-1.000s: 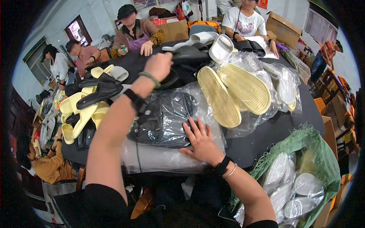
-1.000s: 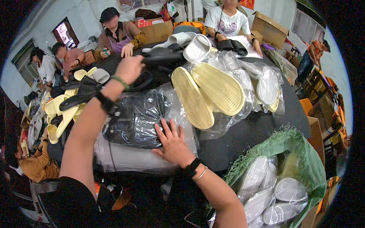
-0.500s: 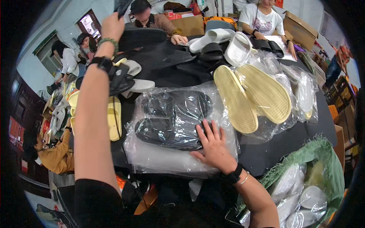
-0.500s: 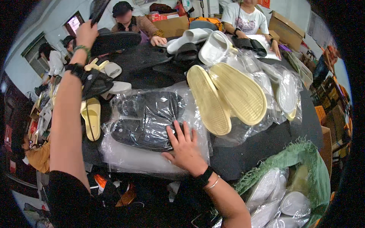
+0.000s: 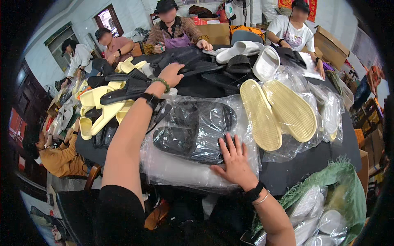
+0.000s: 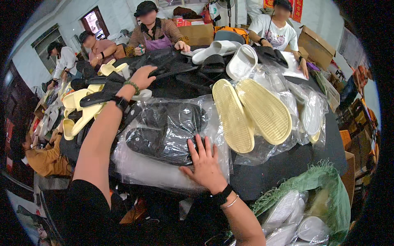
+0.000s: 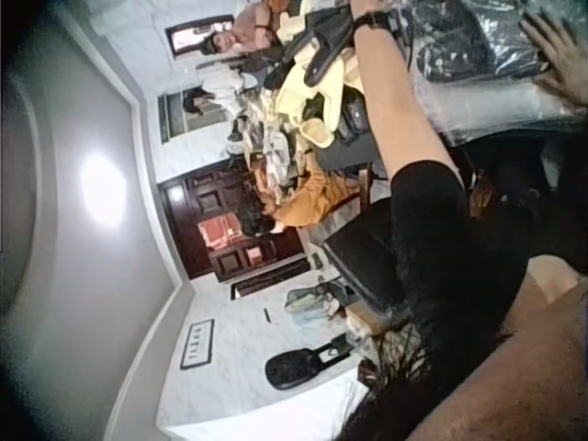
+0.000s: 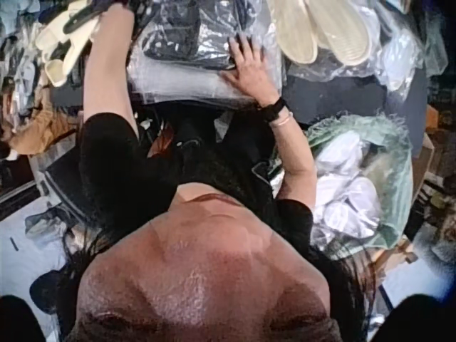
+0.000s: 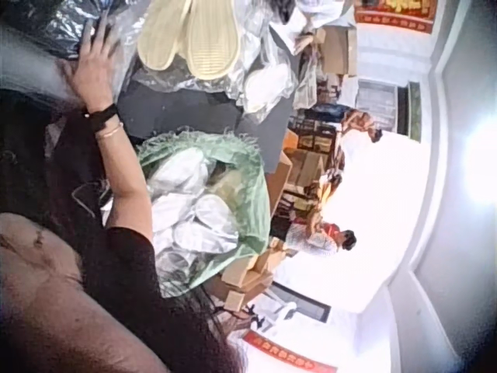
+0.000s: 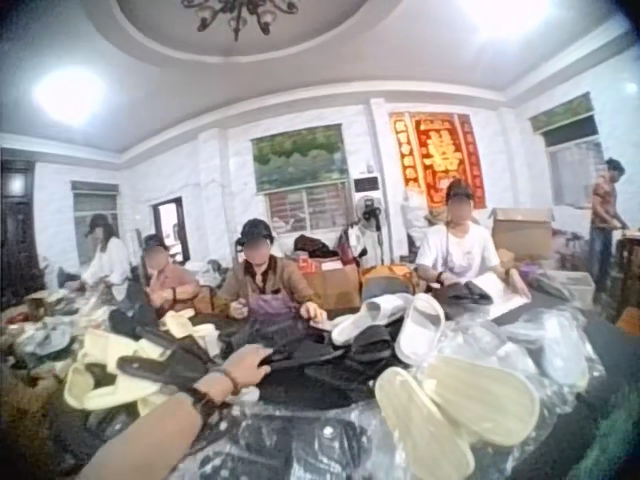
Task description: Packing sandals and slippers into plastic bags at a manufacturing facility.
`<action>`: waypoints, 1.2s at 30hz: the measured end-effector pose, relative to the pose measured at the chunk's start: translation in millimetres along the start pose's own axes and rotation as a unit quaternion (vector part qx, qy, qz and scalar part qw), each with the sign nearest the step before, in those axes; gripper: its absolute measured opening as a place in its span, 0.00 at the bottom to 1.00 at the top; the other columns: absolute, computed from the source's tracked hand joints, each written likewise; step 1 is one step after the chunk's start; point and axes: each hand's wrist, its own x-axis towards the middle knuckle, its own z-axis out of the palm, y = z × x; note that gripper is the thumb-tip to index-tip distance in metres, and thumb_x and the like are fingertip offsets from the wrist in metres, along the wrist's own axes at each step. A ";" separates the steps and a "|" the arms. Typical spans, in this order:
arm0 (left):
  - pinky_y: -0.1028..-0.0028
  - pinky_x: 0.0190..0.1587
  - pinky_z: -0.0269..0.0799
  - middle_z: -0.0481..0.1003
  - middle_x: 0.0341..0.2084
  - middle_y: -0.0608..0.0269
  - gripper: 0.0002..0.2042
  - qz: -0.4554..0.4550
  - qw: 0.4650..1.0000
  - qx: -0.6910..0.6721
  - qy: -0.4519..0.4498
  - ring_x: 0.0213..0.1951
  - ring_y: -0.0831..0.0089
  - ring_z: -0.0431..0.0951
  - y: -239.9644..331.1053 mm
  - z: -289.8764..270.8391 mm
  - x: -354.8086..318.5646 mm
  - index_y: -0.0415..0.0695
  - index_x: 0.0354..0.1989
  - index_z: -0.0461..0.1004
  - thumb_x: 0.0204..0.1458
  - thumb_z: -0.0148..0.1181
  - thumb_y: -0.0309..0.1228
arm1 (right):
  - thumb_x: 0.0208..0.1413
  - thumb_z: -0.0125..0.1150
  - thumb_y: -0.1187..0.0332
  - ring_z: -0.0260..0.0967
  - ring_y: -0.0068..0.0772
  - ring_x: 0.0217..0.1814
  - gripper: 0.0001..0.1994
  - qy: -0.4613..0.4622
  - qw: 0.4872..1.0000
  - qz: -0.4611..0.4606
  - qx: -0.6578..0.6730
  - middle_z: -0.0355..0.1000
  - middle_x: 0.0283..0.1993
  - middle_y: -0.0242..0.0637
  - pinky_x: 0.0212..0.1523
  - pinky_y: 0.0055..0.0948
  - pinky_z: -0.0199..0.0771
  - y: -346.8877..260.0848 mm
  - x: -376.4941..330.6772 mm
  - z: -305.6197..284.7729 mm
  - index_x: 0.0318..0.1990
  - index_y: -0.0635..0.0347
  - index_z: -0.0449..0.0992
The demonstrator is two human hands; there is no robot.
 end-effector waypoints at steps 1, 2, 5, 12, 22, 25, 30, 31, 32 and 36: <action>0.61 0.61 0.63 0.67 0.58 0.47 0.22 -0.006 1.000 -0.024 0.015 0.59 0.52 0.67 3.5 -7.1 -16.1 0.43 0.57 0.70 0.53 0.60 0.34 | 0.51 0.60 0.41 0.38 0.62 0.75 0.46 -0.001 1.000 -0.004 -0.001 0.43 0.74 0.54 0.69 0.61 0.41 -1.1 0.2 0.5 0.70 0.62 0.50; 0.62 0.55 0.68 0.74 0.49 0.48 0.18 -0.036 0.999 -0.013 0.031 0.53 0.53 0.73 7.8 -10.7 -33.7 0.41 0.51 0.74 0.53 0.59 0.36 | 0.51 0.60 0.41 0.38 0.62 0.75 0.47 -0.003 1.000 0.002 -0.004 0.43 0.74 0.54 0.69 0.61 0.40 -1.3 -0.1 0.5 0.70 0.62 0.50; 0.59 0.52 0.69 0.76 0.43 0.42 0.22 -0.059 0.997 -0.043 0.034 0.48 0.49 0.75 2.7 -13.8 -98.4 0.40 0.48 0.75 0.56 0.55 0.47 | 0.50 0.60 0.41 0.37 0.62 0.75 0.47 -0.005 1.000 0.001 -0.009 0.43 0.74 0.54 0.69 0.61 0.40 -4.9 0.2 0.2 0.70 0.62 0.50; 0.75 0.36 0.71 0.75 0.31 0.61 0.31 -0.297 0.857 -0.401 -0.128 0.33 0.76 0.73 15.3 -8.1 -196.4 0.39 0.50 0.73 0.54 0.54 0.58 | 0.48 0.62 0.42 0.41 0.63 0.74 0.47 0.030 1.000 -0.007 -0.003 0.45 0.73 0.52 0.67 0.63 0.41 1.8 -6.4 8.6 0.70 0.58 0.50; 0.79 0.23 0.67 0.75 0.26 0.68 0.10 -0.215 0.800 -0.560 0.016 0.24 0.79 0.75 -1.4 -28.7 -232.6 0.39 0.40 0.73 0.54 0.63 0.30 | 0.44 0.70 0.55 0.40 0.60 0.75 0.45 -0.070 0.997 0.030 -0.026 0.44 0.74 0.46 0.67 0.64 0.45 -4.3 -2.6 -30.3 0.70 0.48 0.53; 0.81 0.22 0.67 0.74 0.27 0.66 0.08 -0.239 0.786 -0.571 0.012 0.25 0.77 0.77 6.4 -40.2 -246.0 0.42 0.41 0.70 0.57 0.59 0.30 | 0.44 0.70 0.59 0.48 0.60 0.72 0.43 -0.059 0.998 0.000 0.034 0.45 0.74 0.50 0.67 0.56 0.53 13.1 -7.1 -44.0 0.69 0.48 0.54; 0.78 0.24 0.68 0.76 0.32 0.58 0.29 -0.302 0.725 -0.610 -0.104 0.24 0.72 0.78 4.5 -45.2 -239.7 0.41 0.50 0.65 0.53 0.58 0.54 | 0.48 0.69 0.63 0.64 0.65 0.59 0.41 0.035 0.957 0.136 0.256 0.53 0.67 0.63 0.59 0.46 0.67 27.2 1.4 -39.7 0.66 0.65 0.54; 0.77 0.24 0.68 0.76 0.33 0.57 0.34 -0.319 0.717 -0.608 -0.123 0.25 0.71 0.78 5.2 -45.9 -232.0 0.40 0.52 0.64 0.51 0.57 0.60 | 0.48 0.69 0.65 0.64 0.65 0.58 0.40 0.046 0.954 0.171 0.244 0.55 0.65 0.64 0.58 0.45 0.67 31.9 3.1 -34.1 0.66 0.68 0.53; 0.74 0.29 0.70 0.77 0.33 0.55 0.38 -0.310 0.756 -0.561 -0.133 0.29 0.69 0.79 4.9 -47.7 -223.9 0.41 0.54 0.65 0.50 0.52 0.66 | 0.48 0.68 0.67 0.65 0.64 0.57 0.40 0.059 0.949 0.204 0.232 0.57 0.63 0.65 0.58 0.45 0.67 34.1 4.9 -29.4 0.65 0.71 0.52; 0.75 0.25 0.70 0.76 0.29 0.58 0.30 -0.326 0.801 -0.489 -0.110 0.26 0.71 0.79 10.7 -47.7 -190.4 0.40 0.43 0.72 0.51 0.58 0.59 | 0.47 0.67 0.73 0.65 0.64 0.57 0.40 0.098 0.973 0.160 0.135 0.58 0.62 0.67 0.57 0.45 0.67 35.9 1.9 -11.1 0.66 0.70 0.50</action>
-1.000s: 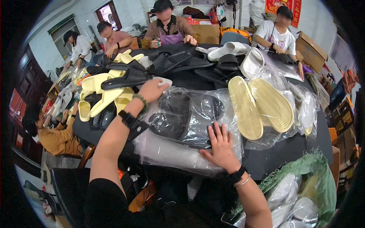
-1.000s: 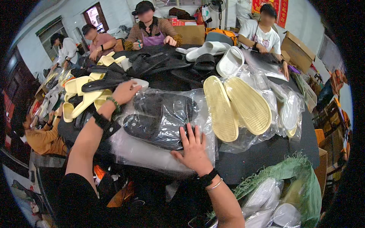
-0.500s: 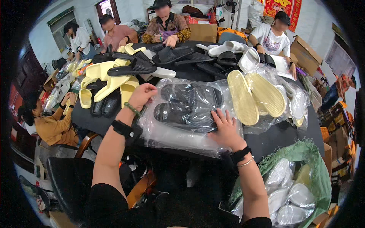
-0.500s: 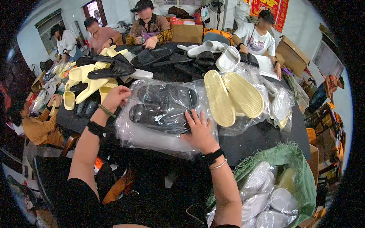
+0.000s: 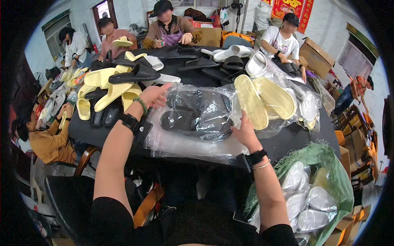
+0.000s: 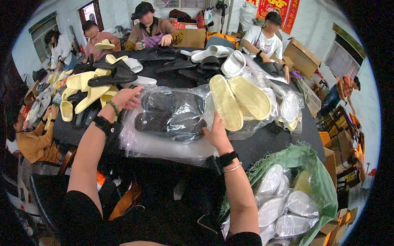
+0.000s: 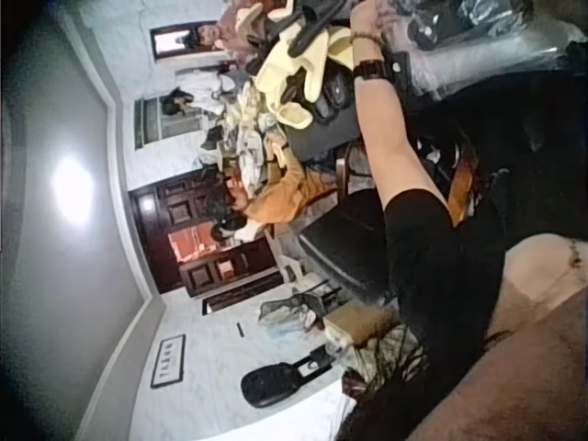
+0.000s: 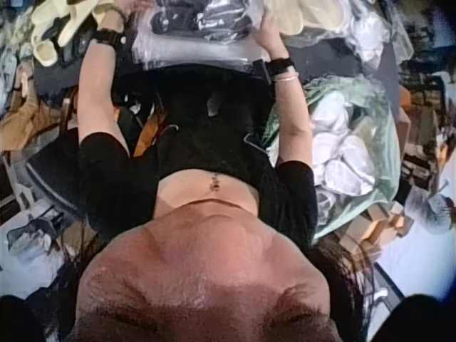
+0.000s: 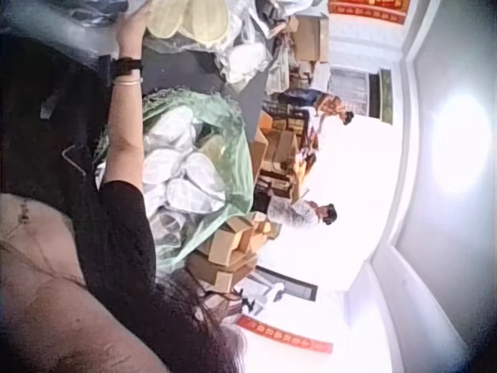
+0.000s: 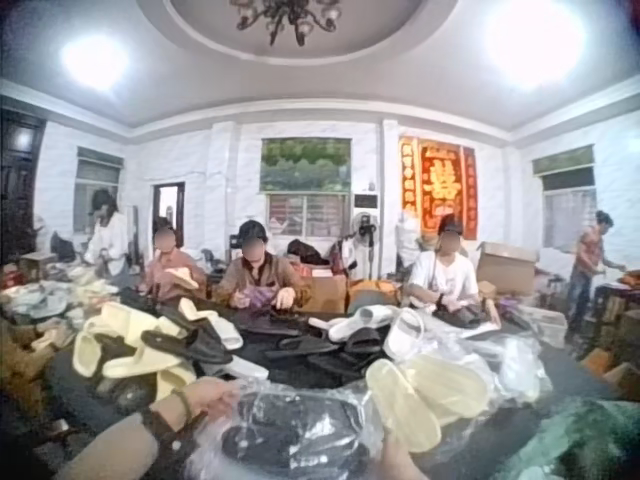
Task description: Packing sandals and slippers into plastic bags at a manufacturing facility.
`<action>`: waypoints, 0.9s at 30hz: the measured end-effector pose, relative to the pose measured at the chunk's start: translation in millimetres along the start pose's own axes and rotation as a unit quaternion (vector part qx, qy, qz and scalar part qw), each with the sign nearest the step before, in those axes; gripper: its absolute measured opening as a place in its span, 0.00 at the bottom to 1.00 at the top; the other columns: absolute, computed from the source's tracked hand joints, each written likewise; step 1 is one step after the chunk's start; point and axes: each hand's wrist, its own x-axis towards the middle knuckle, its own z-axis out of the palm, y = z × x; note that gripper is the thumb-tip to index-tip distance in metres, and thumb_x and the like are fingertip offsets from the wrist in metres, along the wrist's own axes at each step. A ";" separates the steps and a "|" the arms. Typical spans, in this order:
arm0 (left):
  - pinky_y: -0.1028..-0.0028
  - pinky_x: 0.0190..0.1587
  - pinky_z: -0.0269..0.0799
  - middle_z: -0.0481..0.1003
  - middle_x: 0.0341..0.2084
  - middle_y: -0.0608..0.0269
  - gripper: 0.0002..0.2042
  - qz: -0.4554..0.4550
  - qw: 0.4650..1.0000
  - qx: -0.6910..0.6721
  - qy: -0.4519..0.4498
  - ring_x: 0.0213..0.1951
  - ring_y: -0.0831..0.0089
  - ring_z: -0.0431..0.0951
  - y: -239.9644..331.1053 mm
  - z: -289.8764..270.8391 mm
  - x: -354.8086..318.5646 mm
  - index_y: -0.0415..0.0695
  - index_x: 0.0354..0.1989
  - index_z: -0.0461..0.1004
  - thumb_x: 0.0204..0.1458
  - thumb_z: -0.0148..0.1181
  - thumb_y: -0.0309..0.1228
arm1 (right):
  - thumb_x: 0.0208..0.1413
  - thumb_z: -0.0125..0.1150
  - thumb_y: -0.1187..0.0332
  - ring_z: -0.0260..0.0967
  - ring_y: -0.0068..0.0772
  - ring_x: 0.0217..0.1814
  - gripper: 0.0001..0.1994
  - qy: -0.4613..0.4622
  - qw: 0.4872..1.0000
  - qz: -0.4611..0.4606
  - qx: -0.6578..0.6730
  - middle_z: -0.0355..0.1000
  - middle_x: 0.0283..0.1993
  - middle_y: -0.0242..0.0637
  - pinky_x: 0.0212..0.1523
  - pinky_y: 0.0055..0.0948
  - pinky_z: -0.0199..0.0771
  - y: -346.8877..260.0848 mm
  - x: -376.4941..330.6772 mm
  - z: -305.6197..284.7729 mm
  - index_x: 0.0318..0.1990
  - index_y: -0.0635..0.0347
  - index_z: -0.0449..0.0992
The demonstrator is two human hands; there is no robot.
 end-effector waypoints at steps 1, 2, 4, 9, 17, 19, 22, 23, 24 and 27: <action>0.75 0.25 0.70 0.76 0.29 0.58 0.30 0.002 1.000 0.000 -0.004 0.26 0.71 0.79 0.2 3.2 8.0 0.40 0.43 0.72 0.51 0.58 0.59 | 0.47 0.67 0.75 0.64 0.65 0.57 0.41 0.009 1.000 -0.010 0.003 0.59 0.60 0.68 0.57 0.45 0.67 3.0 -1.3 3.8 0.67 0.69 0.49; 0.75 0.22 0.68 0.76 0.25 0.59 0.27 0.033 0.998 0.045 0.000 0.22 0.70 0.78 -4.9 0.4 17.3 0.40 0.39 0.73 0.51 0.59 0.57 | 0.46 0.66 0.76 0.64 0.65 0.57 0.41 0.015 1.000 -0.024 0.009 0.60 0.57 0.69 0.56 0.46 0.67 -0.6 -2.0 6.5 0.67 0.68 0.48; 0.74 0.15 0.64 0.74 0.16 0.64 0.17 0.109 0.990 0.087 0.025 0.15 0.68 0.77 -13.4 0.7 29.6 0.41 0.27 0.74 0.54 0.59 0.44 | 0.45 0.66 0.76 0.66 0.61 0.54 0.41 0.012 0.999 -0.020 0.025 0.64 0.53 0.64 0.53 0.45 0.68 -3.2 -4.1 3.9 0.67 0.66 0.49; 0.74 0.17 0.65 0.72 0.14 0.64 0.11 0.058 0.989 -0.112 0.074 0.15 0.71 0.75 -26.7 -8.3 25.5 0.41 0.30 0.74 0.54 0.58 0.37 | 0.44 0.63 0.79 0.69 0.57 0.50 0.41 0.030 0.999 -0.041 -0.007 0.68 0.46 0.58 0.50 0.45 0.69 21.6 -19.1 2.7 0.67 0.61 0.51; 0.70 0.19 0.66 0.75 0.28 0.52 0.20 -0.061 0.967 -0.245 -0.039 0.26 0.60 0.78 -37.1 -18.1 5.5 0.40 0.47 0.67 0.57 0.55 0.45 | 0.47 0.61 0.75 0.68 0.62 0.47 0.24 0.043 0.984 -0.113 -0.129 0.69 0.45 0.59 0.48 0.48 0.70 -20.9 17.8 -36.2 0.54 0.67 0.67; 0.68 0.22 0.71 0.75 0.30 0.49 0.23 -0.055 0.961 -0.272 -0.008 0.28 0.56 0.80 -24.7 -17.2 13.2 0.41 0.54 0.62 0.58 0.55 0.45 | 0.53 0.62 0.68 0.67 0.60 0.50 0.21 0.057 0.989 -0.106 -0.080 0.69 0.48 0.58 0.50 0.46 0.70 -34.3 40.5 -37.2 0.52 0.68 0.69; 0.68 0.28 0.76 0.75 0.35 0.47 0.30 -0.013 0.956 -0.281 -0.086 0.28 0.55 0.80 -23.1 -19.4 24.8 0.43 0.65 0.51 0.57 0.56 0.37 | 0.61 0.54 0.56 0.60 0.61 0.60 0.26 0.038 0.991 -0.123 0.034 0.65 0.57 0.59 0.60 0.44 0.62 -41.1 63.0 -22.6 0.59 0.67 0.63; 0.68 0.29 0.76 0.76 0.35 0.46 0.33 0.017 0.963 -0.265 -0.048 0.29 0.55 0.80 -28.8 -16.8 29.1 0.44 0.68 0.46 0.57 0.55 0.33 | 0.61 0.54 0.56 0.60 0.61 0.60 0.26 0.034 0.989 -0.135 0.040 0.65 0.57 0.59 0.60 0.44 0.62 -34.6 65.5 -13.3 0.59 0.67 0.63; 0.68 0.29 0.77 0.76 0.36 0.45 0.36 0.047 0.968 -0.247 -0.014 0.31 0.54 0.81 -27.9 -12.6 32.0 0.44 0.70 0.41 0.58 0.54 0.30 | 0.62 0.52 0.54 0.57 0.61 0.64 0.29 0.010 0.994 -0.105 0.019 0.62 0.60 0.59 0.63 0.45 0.59 -16.3 66.6 -4.2 0.62 0.67 0.60; 0.66 0.31 0.78 0.76 0.39 0.42 0.36 0.076 0.956 -0.282 -0.021 0.31 0.54 0.82 -31.6 -5.5 30.1 0.44 0.71 0.38 0.58 0.51 0.23 | 0.63 0.47 0.50 0.44 0.59 0.73 0.35 -0.029 0.976 -0.115 -0.181 0.52 0.69 0.58 0.70 0.46 0.46 32.5 50.7 18.0 0.68 0.68 0.50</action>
